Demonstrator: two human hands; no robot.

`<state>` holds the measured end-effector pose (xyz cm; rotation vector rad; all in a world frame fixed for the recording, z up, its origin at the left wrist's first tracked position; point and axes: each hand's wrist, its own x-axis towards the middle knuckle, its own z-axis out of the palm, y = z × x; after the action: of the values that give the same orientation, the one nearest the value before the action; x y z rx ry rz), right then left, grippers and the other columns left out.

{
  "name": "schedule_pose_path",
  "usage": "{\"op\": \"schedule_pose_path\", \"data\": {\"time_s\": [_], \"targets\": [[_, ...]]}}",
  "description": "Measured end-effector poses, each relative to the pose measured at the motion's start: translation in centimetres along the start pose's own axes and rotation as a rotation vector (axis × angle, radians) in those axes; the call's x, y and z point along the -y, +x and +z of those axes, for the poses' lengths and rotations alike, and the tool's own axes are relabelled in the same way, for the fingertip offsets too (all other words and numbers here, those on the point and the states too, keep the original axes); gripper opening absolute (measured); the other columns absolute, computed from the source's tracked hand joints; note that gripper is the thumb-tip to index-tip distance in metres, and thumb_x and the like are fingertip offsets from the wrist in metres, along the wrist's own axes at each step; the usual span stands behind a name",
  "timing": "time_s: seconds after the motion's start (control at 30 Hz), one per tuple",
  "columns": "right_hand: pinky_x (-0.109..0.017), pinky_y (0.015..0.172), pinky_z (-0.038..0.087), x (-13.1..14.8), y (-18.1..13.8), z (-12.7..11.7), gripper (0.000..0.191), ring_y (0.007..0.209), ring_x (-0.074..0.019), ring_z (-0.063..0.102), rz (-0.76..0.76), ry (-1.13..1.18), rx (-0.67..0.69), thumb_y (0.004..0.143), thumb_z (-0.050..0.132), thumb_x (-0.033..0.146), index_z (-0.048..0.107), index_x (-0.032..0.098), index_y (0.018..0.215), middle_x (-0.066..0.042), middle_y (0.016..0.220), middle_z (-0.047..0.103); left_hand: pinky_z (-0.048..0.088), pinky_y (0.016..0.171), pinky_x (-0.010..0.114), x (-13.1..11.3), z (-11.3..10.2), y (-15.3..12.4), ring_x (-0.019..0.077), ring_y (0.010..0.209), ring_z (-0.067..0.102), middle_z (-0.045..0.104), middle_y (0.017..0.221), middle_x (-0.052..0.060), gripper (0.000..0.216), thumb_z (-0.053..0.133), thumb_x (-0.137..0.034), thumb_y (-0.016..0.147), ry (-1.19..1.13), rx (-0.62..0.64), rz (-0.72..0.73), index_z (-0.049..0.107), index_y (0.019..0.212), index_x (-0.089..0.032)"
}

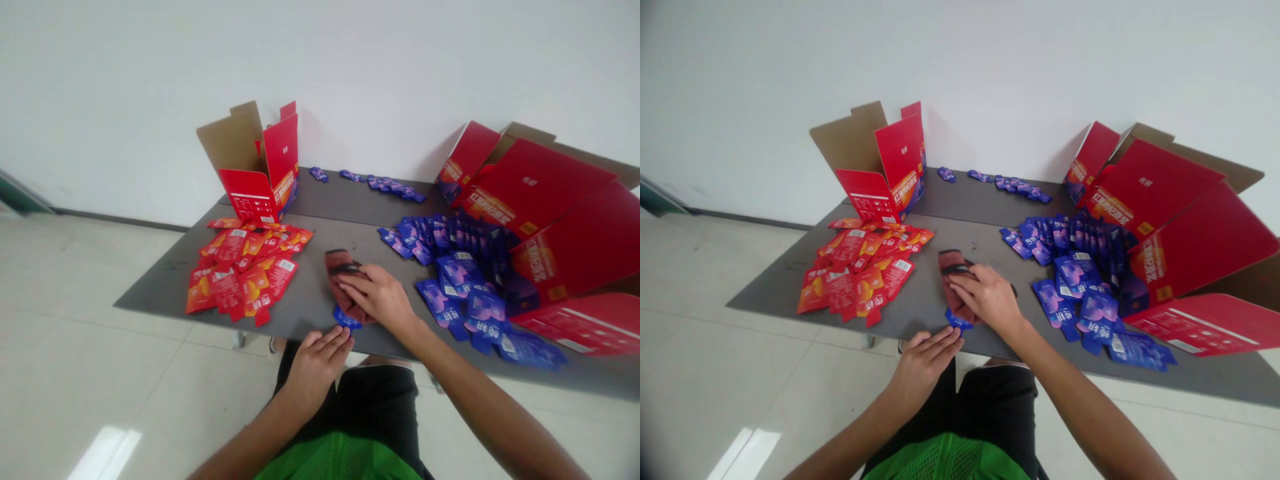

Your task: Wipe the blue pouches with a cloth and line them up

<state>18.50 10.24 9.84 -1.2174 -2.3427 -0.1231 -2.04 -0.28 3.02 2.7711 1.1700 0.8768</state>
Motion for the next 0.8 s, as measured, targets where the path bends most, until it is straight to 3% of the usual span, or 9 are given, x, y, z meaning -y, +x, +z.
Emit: {"op": "schedule_pose_path", "data": {"time_s": [0.1,0.23,0.33,0.43,0.57,0.73,0.8], "targets": [[-0.029,0.082,0.051,1.6,-1.5,1.0,0.025,0.094,-0.0177,0.066,-0.113,0.080,0.140,0.104,0.057,0.040,0.078,0.036,0.117,-0.003,0.105,0.071,0.049,0.092,0.039,-0.2,-0.1,0.1,0.0222,0.109,0.073,0.079,0.117,0.009,0.032,0.042,-0.016,0.109,-0.020,0.005,-0.016,0.072,0.120,-0.016],[-0.031,0.081,0.051,-1.7,0.4,1.5,0.027,0.095,-0.0203,0.066,0.031,-0.022,0.174,0.103,0.059,0.041,0.077,0.033,0.121,-0.005,0.102,0.071,0.048,0.094,0.037,-0.2,-0.2,0.1,0.0199,0.124,0.067,0.072,0.133,0.008,0.036,0.038,-0.014,0.110,-0.030,-0.020,-0.007,0.069,0.127,-0.016],[-0.033,0.080,0.051,-3.2,2.1,0.4,0.027,0.093,-0.0225,0.065,0.110,-0.119,0.104,0.103,0.059,0.039,0.078,0.031,0.121,-0.008,0.101,0.071,0.047,0.093,0.036,0.0,0.2,0.0,0.0188,0.124,0.068,0.072,0.133,0.007,0.037,0.037,-0.013,0.110,-0.033,-0.042,-0.008,0.069,0.127,-0.018],[-0.032,0.084,0.051,-1.1,1.0,-0.3,0.030,0.098,-0.0216,0.065,0.059,-0.043,0.033,0.104,0.056,0.041,0.075,0.033,0.125,-0.007,0.107,0.071,0.048,0.092,0.037,0.1,0.6,-0.2,0.0196,0.123,0.068,0.073,0.132,0.007,0.037,0.037,-0.012,0.109,-0.046,-0.045,-0.017,0.070,0.126,-0.018],[-0.029,0.085,0.052,0.7,-1.3,1.2,0.026,0.099,-0.0183,0.066,-0.072,0.099,0.150,0.104,0.057,0.041,0.077,0.037,0.120,-0.004,0.108,0.071,0.048,0.092,0.039,0.1,0.7,-0.3,0.0214,0.118,0.070,0.075,0.126,0.007,0.036,0.038,-0.014,0.109,-0.053,-0.029,-0.021,0.071,0.125,-0.017],[-0.030,0.079,0.051,-3.2,1.2,0.9,0.026,0.093,-0.0205,0.066,0.161,-0.080,0.113,0.102,0.061,0.039,0.078,0.032,0.120,-0.007,0.099,0.070,0.048,0.094,0.037,0.3,0.8,-0.4,0.0184,0.125,0.067,0.071,0.135,0.005,0.039,0.036,-0.011,0.109,-0.042,-0.051,-0.007,0.070,0.127,-0.019],[-0.031,0.079,0.051,-2.9,1.6,-0.3,0.028,0.092,-0.0208,0.066,0.179,-0.094,0.040,0.103,0.058,0.040,0.077,0.032,0.121,-0.007,0.099,0.070,0.048,0.093,0.036,0.3,0.9,-0.4,0.0173,0.123,0.068,0.073,0.132,0.004,0.040,0.036,-0.009,0.108,-0.035,-0.066,-0.006,0.071,0.125,-0.020]]}}
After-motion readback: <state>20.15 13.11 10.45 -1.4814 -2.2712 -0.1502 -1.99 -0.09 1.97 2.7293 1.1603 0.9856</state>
